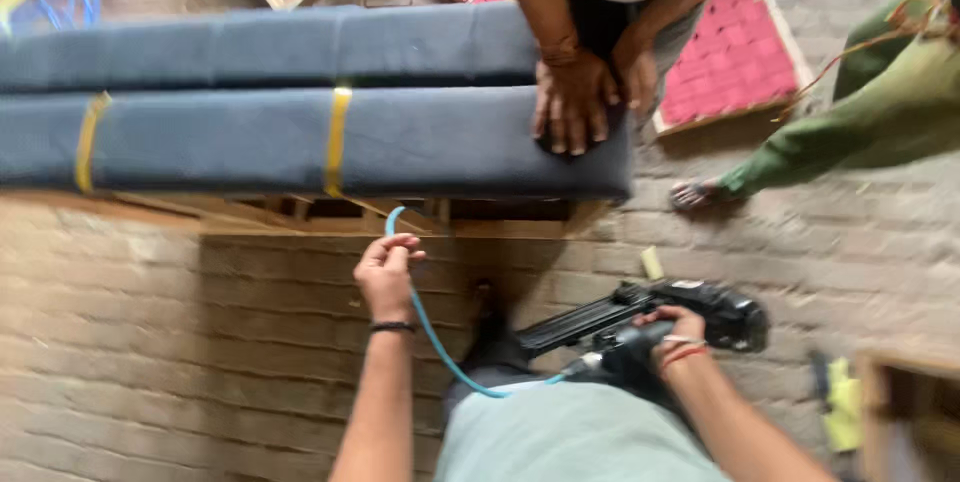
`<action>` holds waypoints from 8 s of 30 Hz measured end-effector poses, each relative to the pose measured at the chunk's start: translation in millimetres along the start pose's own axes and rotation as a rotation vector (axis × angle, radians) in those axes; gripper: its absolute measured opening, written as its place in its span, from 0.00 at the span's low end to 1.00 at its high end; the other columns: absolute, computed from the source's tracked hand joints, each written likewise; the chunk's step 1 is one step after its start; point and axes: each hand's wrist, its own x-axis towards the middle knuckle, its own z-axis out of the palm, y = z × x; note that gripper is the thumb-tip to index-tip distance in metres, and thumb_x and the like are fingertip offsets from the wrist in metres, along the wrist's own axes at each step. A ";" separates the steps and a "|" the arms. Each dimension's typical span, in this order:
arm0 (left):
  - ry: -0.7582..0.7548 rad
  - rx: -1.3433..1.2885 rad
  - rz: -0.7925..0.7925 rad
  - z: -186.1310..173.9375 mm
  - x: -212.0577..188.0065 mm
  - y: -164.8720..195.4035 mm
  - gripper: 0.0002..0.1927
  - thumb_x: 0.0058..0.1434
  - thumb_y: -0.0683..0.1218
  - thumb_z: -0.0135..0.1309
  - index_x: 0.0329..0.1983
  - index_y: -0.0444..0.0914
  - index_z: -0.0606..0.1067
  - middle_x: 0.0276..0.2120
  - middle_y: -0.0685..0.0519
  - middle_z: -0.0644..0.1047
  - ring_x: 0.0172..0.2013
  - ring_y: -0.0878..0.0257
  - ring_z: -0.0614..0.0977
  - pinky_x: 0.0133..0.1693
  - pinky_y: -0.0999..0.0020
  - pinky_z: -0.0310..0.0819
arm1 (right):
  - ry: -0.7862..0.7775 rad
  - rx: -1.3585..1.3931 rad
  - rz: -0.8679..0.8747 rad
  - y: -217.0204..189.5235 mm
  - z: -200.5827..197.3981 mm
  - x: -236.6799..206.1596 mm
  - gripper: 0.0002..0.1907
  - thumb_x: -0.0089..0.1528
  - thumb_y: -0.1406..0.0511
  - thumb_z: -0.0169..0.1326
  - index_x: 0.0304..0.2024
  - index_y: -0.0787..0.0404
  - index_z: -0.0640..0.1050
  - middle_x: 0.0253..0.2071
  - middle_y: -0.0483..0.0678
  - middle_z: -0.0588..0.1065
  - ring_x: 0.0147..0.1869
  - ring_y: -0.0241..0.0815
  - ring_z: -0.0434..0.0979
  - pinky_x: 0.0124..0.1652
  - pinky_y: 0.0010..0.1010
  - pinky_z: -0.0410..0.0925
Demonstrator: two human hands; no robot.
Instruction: The person uses a pneumatic nail gun to attach dark gray fabric to a wooden sofa frame. They pull the fabric taut, position it, and drive nails along the edges while another person assists by holding the fabric. The sofa is flipped to work on different sides.
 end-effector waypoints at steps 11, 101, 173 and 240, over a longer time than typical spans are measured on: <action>-0.276 0.076 -0.198 -65.5 70.7 3.6 0.10 0.63 0.35 0.48 0.38 0.33 0.80 0.32 0.49 0.83 0.27 0.64 0.83 0.32 0.73 0.77 | 0.014 0.229 0.018 120.3 -37.7 -2.6 0.07 0.56 0.67 0.52 0.28 0.60 0.66 0.23 0.46 0.68 0.26 0.43 0.68 0.35 0.40 0.71; -0.875 1.693 1.294 -15.4 254.2 -300.6 0.10 0.50 0.49 0.57 0.27 0.38 0.82 0.36 0.42 0.82 0.27 0.52 0.85 0.26 0.53 0.78 | -0.348 0.356 -0.276 313.6 91.7 428.2 0.07 0.54 0.64 0.50 0.26 0.60 0.67 0.23 0.49 0.66 0.28 0.48 0.69 0.37 0.43 0.70; 0.085 -0.219 -0.359 -1197.6 433.3 265.5 0.21 0.65 0.43 0.50 0.62 0.46 0.71 0.30 0.53 0.79 0.12 0.75 0.63 0.17 0.74 0.63 | -0.167 -0.200 0.046 1163.6 402.9 -219.2 0.07 0.53 0.66 0.53 0.28 0.57 0.67 0.22 0.43 0.69 0.25 0.40 0.69 0.34 0.35 0.72; -0.844 0.388 -0.596 -1168.4 917.8 289.3 0.27 0.65 0.52 0.52 0.63 0.35 0.75 0.31 0.47 0.82 0.11 0.73 0.62 0.18 0.73 0.66 | 0.037 0.410 -0.224 1409.5 479.1 -150.1 0.10 0.59 0.65 0.53 0.33 0.59 0.65 0.22 0.47 0.67 0.28 0.46 0.70 0.41 0.46 0.73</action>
